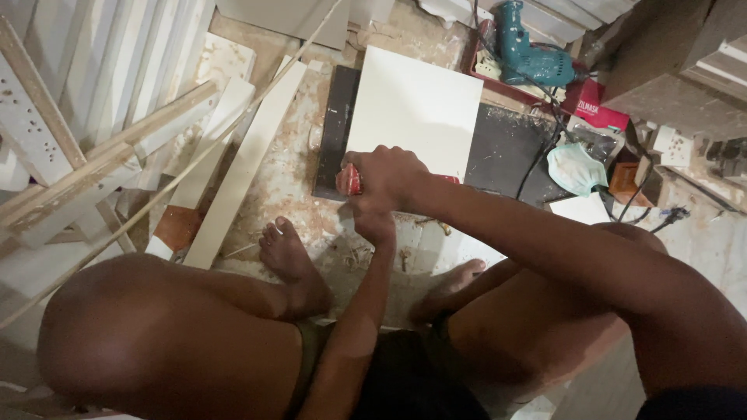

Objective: The person sits on the floor and repeatedly drills holes into white rectangular wood panels using a red cordless drill. After drilling, the person wipes the panel with a green cloth and places it on a stack of finished panels. The person then picks up a new panel and repeats the process.

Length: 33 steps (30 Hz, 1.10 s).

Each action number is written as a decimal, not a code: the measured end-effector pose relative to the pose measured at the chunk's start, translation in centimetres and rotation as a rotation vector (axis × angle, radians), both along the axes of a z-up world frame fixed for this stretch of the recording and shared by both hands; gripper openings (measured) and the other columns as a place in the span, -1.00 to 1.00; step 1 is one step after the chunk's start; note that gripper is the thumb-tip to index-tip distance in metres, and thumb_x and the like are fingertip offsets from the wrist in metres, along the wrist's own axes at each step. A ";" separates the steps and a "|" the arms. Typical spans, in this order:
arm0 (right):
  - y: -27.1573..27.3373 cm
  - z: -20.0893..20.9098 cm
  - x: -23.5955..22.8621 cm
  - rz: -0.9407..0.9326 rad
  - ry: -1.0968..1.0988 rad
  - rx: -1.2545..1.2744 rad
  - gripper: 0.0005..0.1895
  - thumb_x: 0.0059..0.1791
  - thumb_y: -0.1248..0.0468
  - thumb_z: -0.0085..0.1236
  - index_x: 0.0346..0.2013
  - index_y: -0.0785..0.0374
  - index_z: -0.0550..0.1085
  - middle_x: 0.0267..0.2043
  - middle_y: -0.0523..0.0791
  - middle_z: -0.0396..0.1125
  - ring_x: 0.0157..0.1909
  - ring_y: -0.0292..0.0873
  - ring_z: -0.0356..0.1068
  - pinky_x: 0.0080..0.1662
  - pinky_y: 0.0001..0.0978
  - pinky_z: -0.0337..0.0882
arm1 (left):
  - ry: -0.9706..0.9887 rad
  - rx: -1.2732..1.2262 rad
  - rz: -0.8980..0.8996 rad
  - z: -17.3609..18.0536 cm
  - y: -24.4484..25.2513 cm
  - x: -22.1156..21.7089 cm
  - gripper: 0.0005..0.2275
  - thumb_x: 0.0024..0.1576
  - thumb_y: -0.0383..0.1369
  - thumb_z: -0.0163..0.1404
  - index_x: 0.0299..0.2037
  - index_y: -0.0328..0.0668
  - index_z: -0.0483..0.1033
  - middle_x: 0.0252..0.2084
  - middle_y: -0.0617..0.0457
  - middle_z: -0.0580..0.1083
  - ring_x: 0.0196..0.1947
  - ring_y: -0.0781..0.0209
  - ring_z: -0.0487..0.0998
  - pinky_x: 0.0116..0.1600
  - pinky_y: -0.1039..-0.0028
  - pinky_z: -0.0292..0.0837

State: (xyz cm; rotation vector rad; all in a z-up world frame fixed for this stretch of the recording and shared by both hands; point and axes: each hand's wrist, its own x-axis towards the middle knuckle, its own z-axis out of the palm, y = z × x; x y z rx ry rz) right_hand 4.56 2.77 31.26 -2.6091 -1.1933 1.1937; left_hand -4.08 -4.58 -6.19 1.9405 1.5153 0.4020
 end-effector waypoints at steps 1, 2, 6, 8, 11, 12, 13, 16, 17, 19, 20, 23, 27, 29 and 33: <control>0.0 -0.6 0.2 0.014 -0.012 0.003 -0.24 -0.11 -0.13 0.19 0.34 0.04 0.40 -0.04 0.16 0.53 0.00 0.37 0.56 0.03 0.34 0.56 | 0.018 0.006 -0.007 0.4 0.2 0.0 -0.62 -0.04 -0.16 0.31 -0.18 -0.22 0.49 -0.38 -0.03 0.55 -0.34 -0.13 0.70 -0.19 0.00 0.66; -0.2 -1.1 0.6 0.018 -0.031 0.005 -0.25 -0.13 -0.14 0.21 0.32 0.02 0.41 -0.01 0.17 0.53 0.02 0.37 0.55 0.05 0.35 0.55 | 0.031 0.010 -0.023 0.8 0.3 0.3 -0.64 -0.04 -0.20 0.34 -0.20 -0.24 0.50 -0.41 -0.03 0.56 -0.37 -0.09 0.71 -0.20 0.01 0.67; -0.8 -2.9 0.3 0.009 -0.009 0.049 -0.27 -0.11 -0.08 0.22 0.31 0.09 0.42 -0.07 0.17 0.53 -0.01 0.37 0.57 0.02 0.31 0.57 | 0.016 -0.065 -0.014 0.1 0.7 -1.5 -0.66 -0.06 -0.17 0.32 -0.21 -0.20 0.56 -0.44 -0.05 0.57 -0.38 -0.17 0.70 -0.22 -0.09 0.63; -1.0 -3.6 0.3 -0.075 -0.013 0.077 -0.25 -0.14 -0.14 0.21 0.31 0.00 0.44 -0.04 0.15 0.53 0.02 0.38 0.55 0.04 0.32 0.56 | -0.142 -0.336 0.166 -1.8 -0.3 -1.6 -0.69 -0.03 -0.02 0.26 -0.28 0.00 0.64 -0.42 0.08 0.59 -0.28 -0.15 0.69 -0.12 -0.06 0.61; -0.3 -4.6 0.5 -0.083 -0.056 0.040 -0.21 -0.19 -0.25 0.18 0.29 -0.08 0.46 -0.05 0.12 0.54 0.03 0.37 0.55 0.05 0.33 0.55 | -0.208 -0.439 0.190 5.1 0.6 -1.5 -0.69 0.00 -0.09 0.30 -0.25 -0.15 0.67 -0.39 -0.01 0.58 -0.24 -0.21 0.67 -0.05 -0.04 0.56; -0.4 -3.8 0.2 -0.078 -0.056 0.040 -0.21 -0.19 -0.25 0.18 0.29 -0.08 0.46 -0.05 0.12 0.54 0.03 0.37 0.55 0.05 0.33 0.55 | -0.209 -0.438 0.195 5.4 0.7 -1.9 -0.69 0.00 -0.09 0.30 -0.25 -0.15 0.67 -0.39 -0.01 0.58 -0.24 -0.21 0.67 -0.05 -0.04 0.56; -0.4 -3.0 0.0 -0.093 -0.045 0.062 -0.26 -0.18 -0.22 0.21 0.25 -0.06 0.49 -0.06 0.13 0.54 0.02 0.36 0.55 0.03 0.31 0.56 | -0.210 -0.450 0.179 5.8 0.9 -2.2 -0.65 -0.03 -0.03 0.32 -0.23 -0.11 0.69 -0.35 0.02 0.59 -0.24 -0.14 0.67 -0.06 -0.05 0.56; -0.1 -1.7 0.4 -0.108 -0.058 0.081 -0.29 -0.17 -0.21 0.23 0.22 -0.04 0.51 -0.09 0.13 0.54 -0.01 0.37 0.56 0.01 0.33 0.56 | -0.217 -0.450 0.157 7.1 1.9 -1.8 -0.64 -0.06 0.00 0.36 -0.30 -0.07 0.65 -0.40 0.05 0.54 -0.29 -0.01 0.65 -0.12 0.10 0.49; -0.2 -1.6 0.4 -0.108 -0.072 0.074 -0.27 -0.17 -0.23 0.23 0.24 -0.05 0.51 -0.10 0.14 0.55 -0.01 0.38 0.56 0.00 0.36 0.56 | -0.213 -0.441 0.152 7.6 1.9 -2.0 -0.65 -0.06 -0.01 0.37 -0.39 -0.07 0.58 -0.49 0.05 0.49 -0.34 0.04 0.63 -0.17 0.24 0.41; -0.3 2.2 0.4 -0.119 -0.041 0.103 -0.28 -0.14 -0.20 0.22 0.24 0.01 0.51 -0.08 0.17 0.54 -0.01 0.40 0.55 0.02 0.36 0.55 | -0.215 -0.465 0.150 8.8 2.3 -1.9 -0.67 -0.07 -0.05 0.37 -0.35 -0.11 0.64 -0.47 0.00 0.52 -0.31 -0.09 0.65 -0.18 0.09 0.47; -0.6 4.1 0.4 -0.145 -0.009 0.136 -0.30 -0.12 -0.17 0.20 0.24 0.08 0.51 -0.06 0.21 0.53 0.00 0.42 0.55 0.04 0.36 0.55 | -0.213 -0.486 0.131 9.4 2.4 -1.9 -0.68 -0.08 -0.10 0.37 -0.32 -0.16 0.70 -0.44 -0.05 0.56 -0.29 -0.22 0.68 -0.18 -0.06 0.53; -0.7 5.9 1.7 -0.170 -0.062 0.125 -0.30 -0.21 -0.25 0.28 0.14 -0.04 0.56 -0.12 0.14 0.54 -0.04 0.40 0.55 0.01 0.28 0.55 | -0.246 -0.455 0.109 7.2 2.9 -1.4 -0.58 -0.12 -0.15 0.40 -0.19 -0.35 0.70 -0.20 -0.31 0.61 -0.10 -0.48 0.63 0.03 -0.24 0.52; -0.8 5.4 2.0 -0.183 -0.093 0.129 -0.30 -0.22 -0.26 0.28 0.14 -0.09 0.56 -0.13 0.14 0.53 -0.06 0.37 0.56 0.00 0.26 0.56 | -0.214 -0.466 0.121 5.4 2.7 -1.3 -0.57 -0.20 -0.10 0.42 -0.23 -0.23 0.73 -0.22 -0.21 0.63 -0.10 -0.41 0.65 0.06 -0.15 0.54; -0.8 4.7 1.9 -0.157 -0.058 0.182 -0.30 -0.18 -0.21 0.25 0.14 0.07 0.56 -0.12 0.23 0.53 -0.05 0.41 0.56 0.01 0.26 0.56 | -0.214 -0.469 0.130 5.2 3.0 -1.4 -0.58 -0.24 -0.12 0.44 -0.24 -0.18 0.72 -0.26 -0.14 0.64 -0.08 -0.34 0.66 0.07 -0.09 0.56; -1.5 3.5 2.2 -0.114 -0.083 0.134 -0.29 -0.17 -0.21 0.26 0.17 0.09 0.55 -0.11 0.23 0.51 -0.07 0.43 0.56 -0.01 0.25 0.57 | -0.214 -0.491 0.138 5.8 3.0 -1.1 -0.60 -0.25 -0.13 0.45 -0.29 -0.20 0.70 -0.28 -0.17 0.63 -0.07 -0.35 0.66 0.07 -0.08 0.54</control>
